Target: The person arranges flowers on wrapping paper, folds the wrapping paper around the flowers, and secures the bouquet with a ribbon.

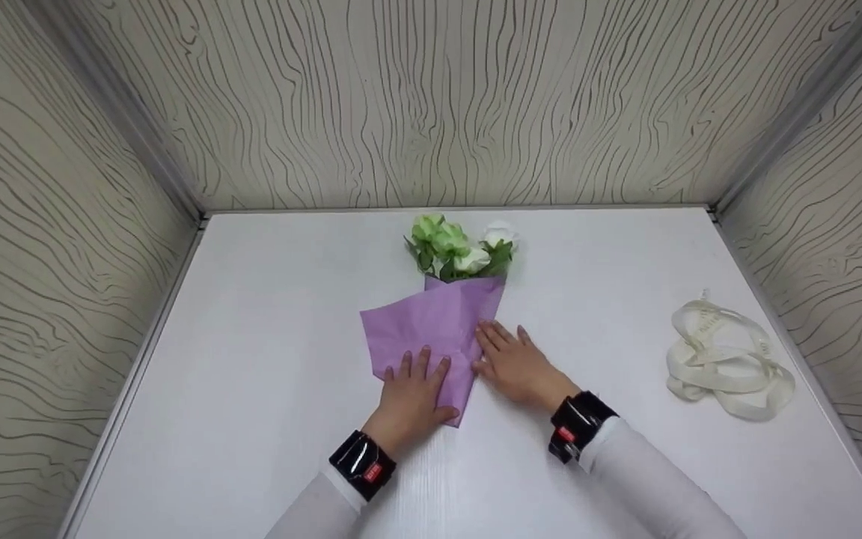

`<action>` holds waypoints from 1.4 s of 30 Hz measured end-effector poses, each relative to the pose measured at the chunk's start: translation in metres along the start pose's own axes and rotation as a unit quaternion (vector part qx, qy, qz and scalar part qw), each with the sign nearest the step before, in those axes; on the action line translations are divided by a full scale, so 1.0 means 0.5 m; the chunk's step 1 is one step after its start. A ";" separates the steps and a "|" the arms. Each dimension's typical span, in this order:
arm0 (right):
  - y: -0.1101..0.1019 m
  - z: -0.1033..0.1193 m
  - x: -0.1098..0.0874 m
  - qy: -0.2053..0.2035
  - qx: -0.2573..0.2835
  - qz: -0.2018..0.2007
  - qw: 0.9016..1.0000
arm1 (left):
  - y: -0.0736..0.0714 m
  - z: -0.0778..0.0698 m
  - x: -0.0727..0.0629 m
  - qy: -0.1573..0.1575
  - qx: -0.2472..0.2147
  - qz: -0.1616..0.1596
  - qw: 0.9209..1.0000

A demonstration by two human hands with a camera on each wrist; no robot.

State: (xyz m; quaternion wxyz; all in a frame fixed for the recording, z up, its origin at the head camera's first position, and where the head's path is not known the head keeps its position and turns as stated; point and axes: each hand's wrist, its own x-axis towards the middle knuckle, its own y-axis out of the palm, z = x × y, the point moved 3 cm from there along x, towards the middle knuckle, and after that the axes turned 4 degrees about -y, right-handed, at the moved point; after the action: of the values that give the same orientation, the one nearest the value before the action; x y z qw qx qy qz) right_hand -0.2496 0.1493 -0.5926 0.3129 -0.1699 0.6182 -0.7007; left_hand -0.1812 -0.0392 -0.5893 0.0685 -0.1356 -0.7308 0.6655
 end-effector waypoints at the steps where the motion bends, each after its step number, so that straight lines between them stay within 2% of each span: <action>1: 0.003 0.019 -0.015 -0.018 -0.001 0.011 1.000 | 0.000 0.001 0.000 0.000 -0.003 -0.002 1.000; 4: 0.014 0.069 -0.059 -0.070 -0.005 0.040 0.997 | 0.000 0.003 0.000 -0.004 -0.007 -0.002 1.000; 8: 0.032 0.112 -0.104 -0.137 -0.016 0.062 0.989 | 0.001 0.006 -0.002 -0.011 -0.003 -0.005 1.000; 11: 0.042 0.122 -0.120 -0.170 -0.036 0.048 0.984 | 0.001 0.006 -0.003 -0.016 -0.002 -0.004 1.000; 16: 0.053 0.111 -0.123 -0.189 -0.084 0.012 0.978 | 0.002 0.005 -0.004 -0.017 -0.005 0.003 1.000; 20: 0.054 0.094 -0.116 -0.176 -0.082 0.009 0.981 | 0.007 0.003 -0.005 -0.012 0.012 0.007 1.000; 27: 0.042 0.044 -0.088 -0.118 -0.073 -0.021 0.990 | 0.010 0.002 -0.007 -0.004 0.028 0.007 1.000; 35: 0.041 -0.002 -0.053 -0.093 -0.097 -0.012 0.991 | 0.004 0.000 0.002 -0.012 0.014 0.016 1.000; 42: 0.030 -0.035 -0.030 -0.067 -0.073 -0.010 0.995 | 0.001 -0.002 0.008 -0.017 0.024 0.030 0.999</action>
State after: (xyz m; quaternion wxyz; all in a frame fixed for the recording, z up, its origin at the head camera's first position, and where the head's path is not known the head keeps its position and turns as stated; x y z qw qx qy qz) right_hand -0.2459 0.1719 -0.6082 0.3332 -0.2453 0.6437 -0.6438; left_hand -0.1845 -0.0371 -0.5898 0.0396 -0.1449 -0.7109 0.6871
